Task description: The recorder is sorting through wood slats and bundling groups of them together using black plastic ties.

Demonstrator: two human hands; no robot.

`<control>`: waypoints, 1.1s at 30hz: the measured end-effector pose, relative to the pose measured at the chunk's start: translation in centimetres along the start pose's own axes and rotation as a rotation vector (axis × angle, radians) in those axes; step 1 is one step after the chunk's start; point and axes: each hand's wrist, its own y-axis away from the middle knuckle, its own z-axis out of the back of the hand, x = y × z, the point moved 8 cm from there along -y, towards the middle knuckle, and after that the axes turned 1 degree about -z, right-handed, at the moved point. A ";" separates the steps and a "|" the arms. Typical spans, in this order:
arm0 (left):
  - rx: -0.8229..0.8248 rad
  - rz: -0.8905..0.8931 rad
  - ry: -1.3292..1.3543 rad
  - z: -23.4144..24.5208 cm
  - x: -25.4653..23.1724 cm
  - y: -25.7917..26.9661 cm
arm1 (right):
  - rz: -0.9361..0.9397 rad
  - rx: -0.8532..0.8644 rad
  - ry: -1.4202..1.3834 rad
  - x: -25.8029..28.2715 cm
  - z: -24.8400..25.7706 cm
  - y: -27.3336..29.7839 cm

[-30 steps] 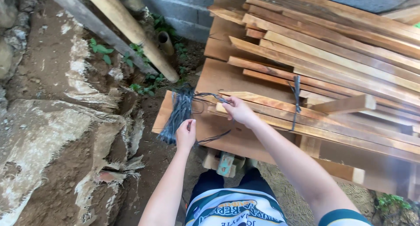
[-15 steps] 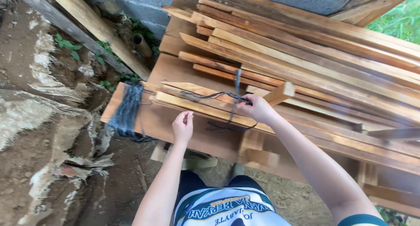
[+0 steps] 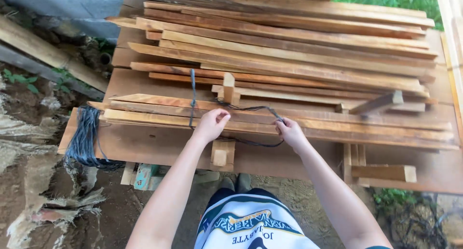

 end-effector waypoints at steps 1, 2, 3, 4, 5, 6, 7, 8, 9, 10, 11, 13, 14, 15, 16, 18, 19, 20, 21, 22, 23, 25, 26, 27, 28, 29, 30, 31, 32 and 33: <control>0.018 -0.007 -0.006 -0.6 -0.7 -0.4 | -0.008 -0.014 -0.013 -1.4 0.8 0.0; 0.105 -0.008 -0.065 -1.8 -1.6 -1.2 | 0.023 -0.043 -0.020 -2.3 2.1 -0.2; 0.190 -0.010 -0.124 -3.0 -2.4 -2.0 | 0.053 -0.073 -0.026 -3.1 3.4 -0.4; 0.203 -0.025 -0.123 -3.6 -3.5 -2.6 | 0.052 -0.092 -0.030 -3.6 4.4 0.0; 0.263 -0.018 -0.186 -4.6 -4.4 -3.1 | 0.030 -0.129 -0.121 -4.3 5.6 0.4; 0.321 -0.004 -0.256 -5.2 -4.8 -3.4 | 0.005 -0.157 -0.217 -5.2 6.1 0.8; 0.331 -0.011 -0.261 -6.6 -5.4 -3.9 | 0.002 -0.167 -0.226 -5.3 7.3 1.6; 0.376 -0.021 -0.300 -8.0 -5.8 -4.3 | -0.007 -0.201 -0.288 -5.5 8.2 2.4; 0.421 -0.031 -0.340 -9.4 -6.3 -4.8 | -0.017 -0.236 -0.350 -5.7 9.2 3.1; 0.431 -0.038 -0.345 -10.6 -7.1 -4.6 | -0.019 -0.246 -0.359 -7.6 10.3 2.7; 0.452 -0.062 -0.391 -12.0 -7.9 -4.5 | -0.049 -0.289 -0.412 -9.8 11.5 2.2; 0.468 -0.095 -0.439 -15.4 -9.3 -5.0 | -0.070 -0.335 -0.469 -12.9 13.7 1.5; 0.499 -0.079 -0.494 -17.6 -9.3 -5.1 | -0.088 -0.373 -0.507 -14.3 14.7 1.4; 0.530 -0.062 -0.548 -19.8 -9.2 -5.4 | -0.108 -0.410 -0.544 -15.6 15.6 1.3; 0.534 -0.057 -0.547 -21.6 -9.8 -5.1 | -0.114 -0.408 -0.542 -16.2 15.6 2.2; 0.505 -0.169 -0.653 -25.3 -12.3 -5.5 | -0.253 -0.546 -0.371 -17.7 17.0 3.9; 0.505 -0.174 -0.654 -26.1 -13.6 -6.2 | -0.251 -0.550 -0.373 -17.9 17.8 3.1; 0.499 -0.201 -0.705 -27.2 -14.8 -6.5 | -0.322 -0.493 -0.336 -18.8 18.2 2.7; 0.492 -0.229 -0.755 -28.3 -16.0 -6.8 | -0.393 -0.436 -0.300 -19.8 18.5 2.3; 0.509 -0.234 -0.753 -29.7 -16.0 -7.1 | -0.407 -0.446 -0.303 -19.8 19.0 1.7; 0.492 -0.245 -0.772 -30.8 -16.1 -7.5 | -0.437 -0.413 -0.288 -19.8 19.1 0.9; 0.480 -0.262 -0.788 -32.9 -15.8 -8.8 | -0.469 -0.385 -0.273 -18.9 19.6 -0.9; 0.417 -0.312 -0.822 -33.6 -15.7 -9.0 | -0.501 -0.377 -0.371 -18.7 19.3 -1.3; 0.352 -0.362 -0.854 -34.2 -15.4 -9.1 | -0.531 -0.370 -0.469 -18.5 18.8 -1.7; 0.365 -0.354 -0.855 -34.4 -15.2 -9.0 | -0.545 -0.366 -0.470 -18.1 18.7 -1.7; 0.346 -0.365 -0.835 -34.4 -15.1 -8.9 | -0.546 -0.387 -0.596 -17.6 18.4 -1.7; 0.323 -0.381 -0.818 -34.3 -15.1 -9.1 | -0.539 -0.409 -0.727 -17.0 17.9 -2.1; 0.332 -0.378 -0.822 -34.5 -15.1 -9.9 | -0.548 -0.409 -0.731 -16.6 17.9 -2.9; 0.332 -0.380 -0.822 -34.6 -15.1 -9.7 | -0.534 -0.437 -0.779 -16.4 17.7 -2.8; 0.332 -0.382 -0.821 -34.6 -14.9 -9.4 | -0.520 -0.467 -0.827 -16.3 17.4 -2.6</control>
